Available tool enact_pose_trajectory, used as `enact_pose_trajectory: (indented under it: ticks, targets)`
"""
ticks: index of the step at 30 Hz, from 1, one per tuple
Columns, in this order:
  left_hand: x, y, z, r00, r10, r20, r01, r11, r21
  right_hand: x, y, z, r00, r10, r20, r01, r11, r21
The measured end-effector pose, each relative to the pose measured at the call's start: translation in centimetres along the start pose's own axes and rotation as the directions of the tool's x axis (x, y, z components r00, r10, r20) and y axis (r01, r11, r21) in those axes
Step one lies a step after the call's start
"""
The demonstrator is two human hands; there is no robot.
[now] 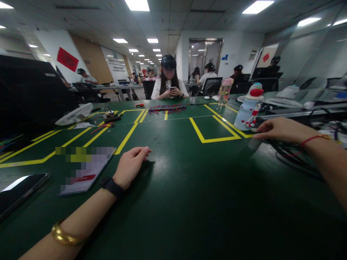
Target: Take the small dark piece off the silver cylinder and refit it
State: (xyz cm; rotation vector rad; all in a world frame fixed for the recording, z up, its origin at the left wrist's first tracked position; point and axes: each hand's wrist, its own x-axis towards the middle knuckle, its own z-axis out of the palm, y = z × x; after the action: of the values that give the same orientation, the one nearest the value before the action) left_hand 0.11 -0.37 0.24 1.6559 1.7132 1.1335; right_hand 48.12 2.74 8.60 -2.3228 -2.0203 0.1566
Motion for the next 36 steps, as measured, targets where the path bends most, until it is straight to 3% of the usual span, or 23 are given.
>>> enact_pose_trajectory:
  ticks: [5, 8, 10, 12, 16, 18, 20, 23, 27, 30, 36]
  targets:
    - [0.0, 0.0, 0.0, 1.0, 0.01, 0.001, -0.01, 1.0, -0.004, 0.1, -0.2, 0.6, 0.999, -0.029, 0.026, 0.03, 0.999, -0.032]
    - [-0.1, 0.2, 0.1, 1.0, 0.002, -0.012, -0.002, 1.0, -0.005, -0.2, -1.7, 0.7, 0.992, -0.095, -0.078, 0.092, 0.995, -0.039]
    - [-0.1, 0.4, 0.3, 1.0, -0.009, -0.019, 0.009, 1.0, -0.012, -1.2, -4.1, 1.0, 0.965, -0.196, -0.174, 0.208, 0.977, 0.048]
    - [-0.1, 0.4, 0.4, 1.0, -0.015, -0.02, 0.015, 1.0, -0.016, -3.0, -7.5, 2.0, 0.912, -0.322, -0.253, 0.371, 0.911, 0.178]
    - [0.0, 0.1, 0.4, 1.0, -0.011, 0.0, 0.011, 1.0, -0.007, -7.7, -14.9, 5.5, 0.745, -0.562, -0.36, 0.666, 0.658, 0.351]
    - [0.0, 0.1, 0.4, 1.0, -0.016, 0.012, 0.016, 1.0, -0.001, -9.6, -17.5, 7.3, 0.676, -0.63, -0.383, 0.736, 0.545, 0.401]
    - [-0.3, 0.6, 0.6, 0.999, 0.002, 0.041, -0.003, 1.0, 0.005, -10.8, -19.0, 8.8, 0.642, -0.657, -0.396, 0.76, 0.474, 0.444]
    - [-1.6, 2.5, 1.3, 0.98, 0.137, 0.141, -0.14, 0.99, 0.015, -11.1, -19.7, 10.5, 0.672, -0.625, -0.396, 0.723, 0.438, 0.535]
    - [-4.1, 5.8, 2.8, 0.896, 0.329, 0.299, -0.336, 0.941, -0.027, -10.5, -19.4, 11.8, 0.759, -0.554, -0.342, 0.598, 0.385, 0.703]
    - [-5.1, 7.3, 3.6, 0.881, 0.375, 0.288, -0.383, 0.923, -0.029, -10.3, -19.4, 12.0, 0.771, -0.556, -0.312, 0.566, 0.372, 0.736]
    - [-5.1, 8.1, 3.8, 0.878, 0.406, 0.253, -0.412, 0.911, -0.029, -10.4, -19.4, 11.8, 0.772, -0.561, -0.299, 0.579, 0.427, 0.695]
